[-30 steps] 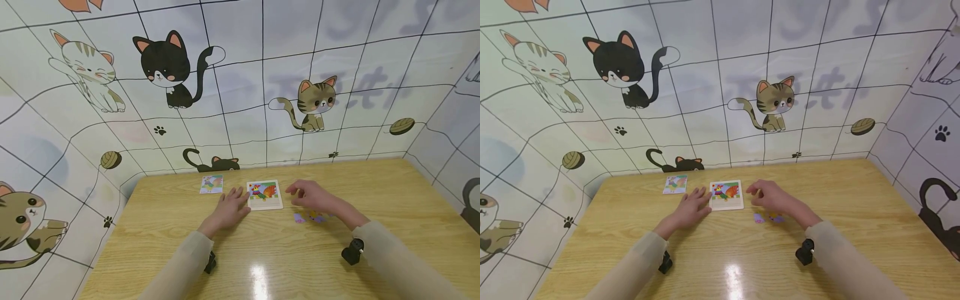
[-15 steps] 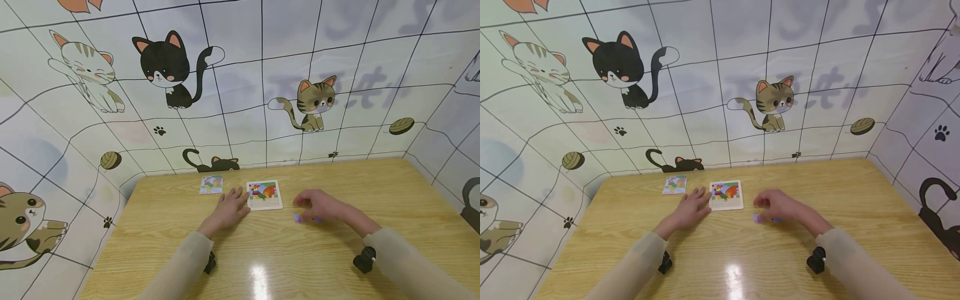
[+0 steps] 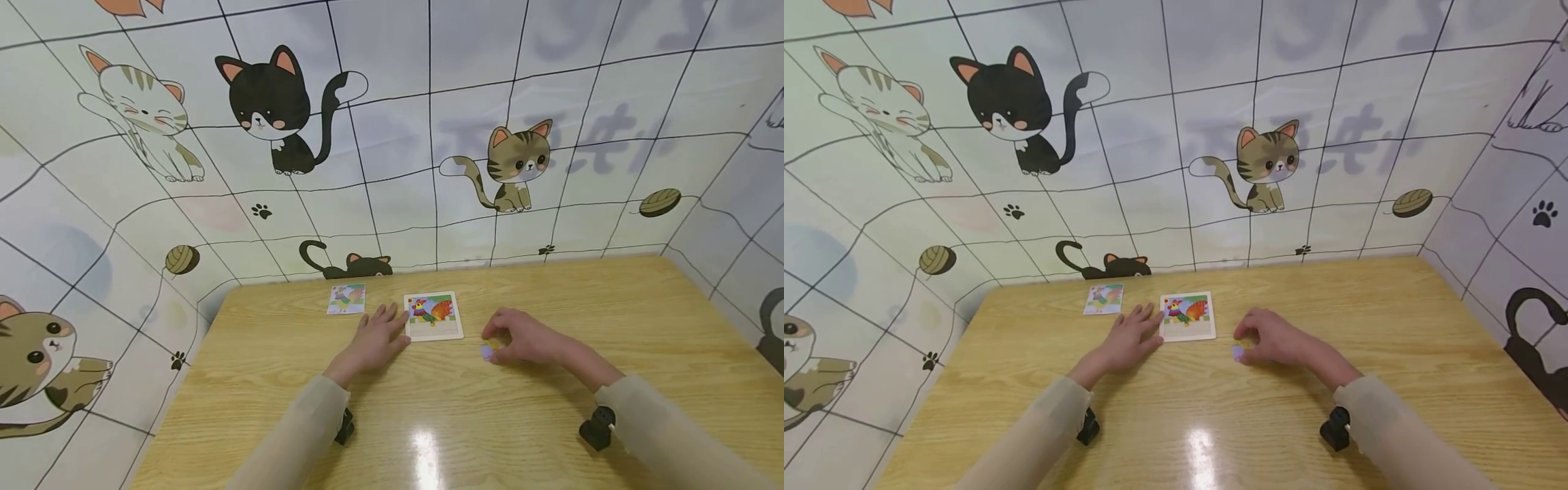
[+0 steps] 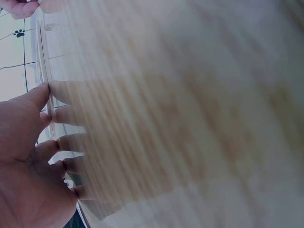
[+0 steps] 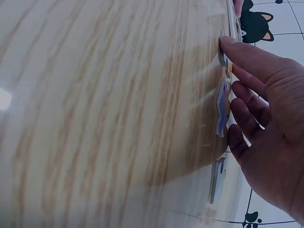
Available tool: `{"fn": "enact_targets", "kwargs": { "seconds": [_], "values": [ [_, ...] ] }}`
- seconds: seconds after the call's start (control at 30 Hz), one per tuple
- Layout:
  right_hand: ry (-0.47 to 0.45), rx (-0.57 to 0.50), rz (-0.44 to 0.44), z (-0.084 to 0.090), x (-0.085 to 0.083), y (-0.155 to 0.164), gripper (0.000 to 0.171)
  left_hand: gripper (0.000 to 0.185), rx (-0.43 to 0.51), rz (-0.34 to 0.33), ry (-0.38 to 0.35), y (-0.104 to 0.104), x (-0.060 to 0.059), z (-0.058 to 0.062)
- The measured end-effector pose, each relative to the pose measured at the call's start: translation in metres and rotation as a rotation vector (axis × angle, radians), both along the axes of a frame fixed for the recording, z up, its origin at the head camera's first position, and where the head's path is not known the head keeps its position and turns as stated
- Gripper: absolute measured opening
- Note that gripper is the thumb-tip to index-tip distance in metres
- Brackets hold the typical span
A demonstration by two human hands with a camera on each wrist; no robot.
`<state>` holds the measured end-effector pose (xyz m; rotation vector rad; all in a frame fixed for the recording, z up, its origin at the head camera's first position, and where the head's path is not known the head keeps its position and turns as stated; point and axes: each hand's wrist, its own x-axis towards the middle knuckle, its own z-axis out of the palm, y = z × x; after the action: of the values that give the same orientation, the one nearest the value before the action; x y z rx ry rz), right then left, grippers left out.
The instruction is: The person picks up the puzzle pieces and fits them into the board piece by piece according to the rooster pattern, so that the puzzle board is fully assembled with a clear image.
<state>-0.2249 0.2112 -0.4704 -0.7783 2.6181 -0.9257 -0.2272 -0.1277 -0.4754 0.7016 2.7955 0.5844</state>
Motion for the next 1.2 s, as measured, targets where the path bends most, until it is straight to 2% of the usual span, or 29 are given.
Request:
{"fn": "enact_targets", "kwargs": {
  "seconds": [0.2,0.4,0.53,0.8,1.2],
  "values": [
    [-0.004,0.001,-0.006,0.0,-0.002,-0.002,0.029,0.059,0.004,0.004,-0.007,-0.001,-0.002,-0.002],
    [-0.07,-0.038,-0.033,0.002,-0.003,-0.006,0.034,0.059,0.001,0.003,-0.01,0.0,-0.002,-0.001],
    [-0.101,-0.079,-0.02,0.004,-0.004,-0.01,0.031,0.059,-0.01,0.0,-0.011,0.0,-0.003,-0.003],
    [-0.075,-0.142,0.008,0.012,-0.006,-0.021,0.016,0.058,0.0,-0.001,-0.015,0.001,-0.001,0.002],
    [-0.044,-0.24,0.044,0.013,-0.008,-0.059,0.012,0.059,-0.008,0.002,-0.01,-0.001,-0.003,-0.002]
  ]
}}
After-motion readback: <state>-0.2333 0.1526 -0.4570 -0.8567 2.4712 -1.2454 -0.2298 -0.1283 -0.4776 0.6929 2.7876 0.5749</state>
